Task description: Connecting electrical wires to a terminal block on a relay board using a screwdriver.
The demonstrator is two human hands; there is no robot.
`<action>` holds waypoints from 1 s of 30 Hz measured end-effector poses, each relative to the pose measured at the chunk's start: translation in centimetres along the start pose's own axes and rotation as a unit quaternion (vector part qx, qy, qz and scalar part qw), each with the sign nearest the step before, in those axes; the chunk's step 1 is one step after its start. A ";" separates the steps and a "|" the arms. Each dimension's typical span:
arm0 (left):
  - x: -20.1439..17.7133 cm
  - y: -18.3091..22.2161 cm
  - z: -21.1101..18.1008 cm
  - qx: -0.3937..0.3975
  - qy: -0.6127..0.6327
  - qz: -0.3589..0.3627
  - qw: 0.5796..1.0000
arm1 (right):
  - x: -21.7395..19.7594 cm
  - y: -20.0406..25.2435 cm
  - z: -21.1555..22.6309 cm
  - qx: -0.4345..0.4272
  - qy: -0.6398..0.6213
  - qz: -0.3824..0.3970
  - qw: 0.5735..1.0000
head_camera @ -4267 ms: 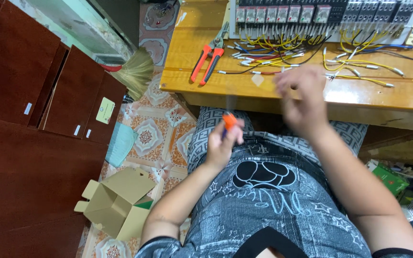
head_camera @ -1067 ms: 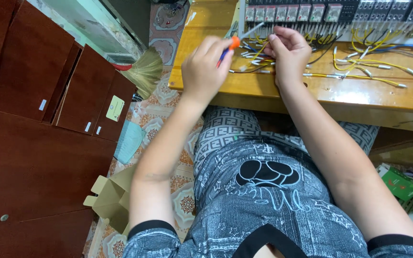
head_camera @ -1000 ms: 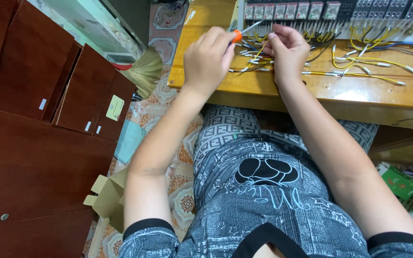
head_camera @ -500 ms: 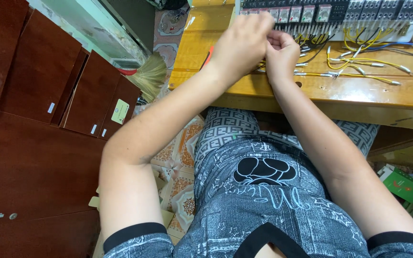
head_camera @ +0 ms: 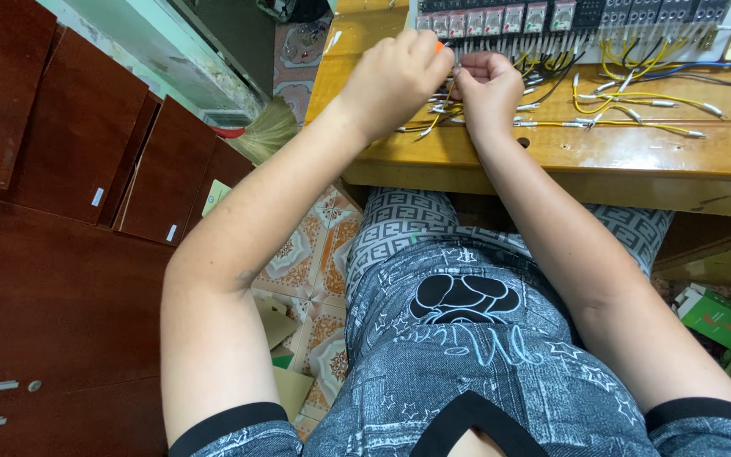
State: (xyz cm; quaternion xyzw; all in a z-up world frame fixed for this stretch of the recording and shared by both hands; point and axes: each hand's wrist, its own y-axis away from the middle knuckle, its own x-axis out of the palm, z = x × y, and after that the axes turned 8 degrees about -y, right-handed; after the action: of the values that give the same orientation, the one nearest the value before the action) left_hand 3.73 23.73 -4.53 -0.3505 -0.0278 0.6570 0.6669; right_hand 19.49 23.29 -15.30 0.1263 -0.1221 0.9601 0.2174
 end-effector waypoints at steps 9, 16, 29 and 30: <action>-3.1 -0.9 -1.3 -0.094 0.230 0.159 0.955 | 0.2 0.2 -0.3 0.000 -0.039 0.006 0.999; -1.6 -0.6 -2.2 -0.154 -0.021 0.056 0.986 | -0.1 0.5 0.5 -0.016 0.003 0.017 1.000; -1.5 -2.7 -2.5 -0.180 0.212 0.136 0.951 | -1.0 -2.2 -4.9 -0.057 0.053 -0.008 0.997; -0.7 -2.1 -3.0 -0.148 0.180 0.078 0.969 | -0.9 -2.3 -5.7 -0.027 0.022 -0.015 0.999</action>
State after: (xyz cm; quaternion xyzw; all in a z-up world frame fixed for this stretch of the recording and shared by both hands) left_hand 6.98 22.02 -5.43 -0.5589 0.0230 0.6220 0.5479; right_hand 20.22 26.64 -20.47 0.1011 -0.1414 0.9557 0.2376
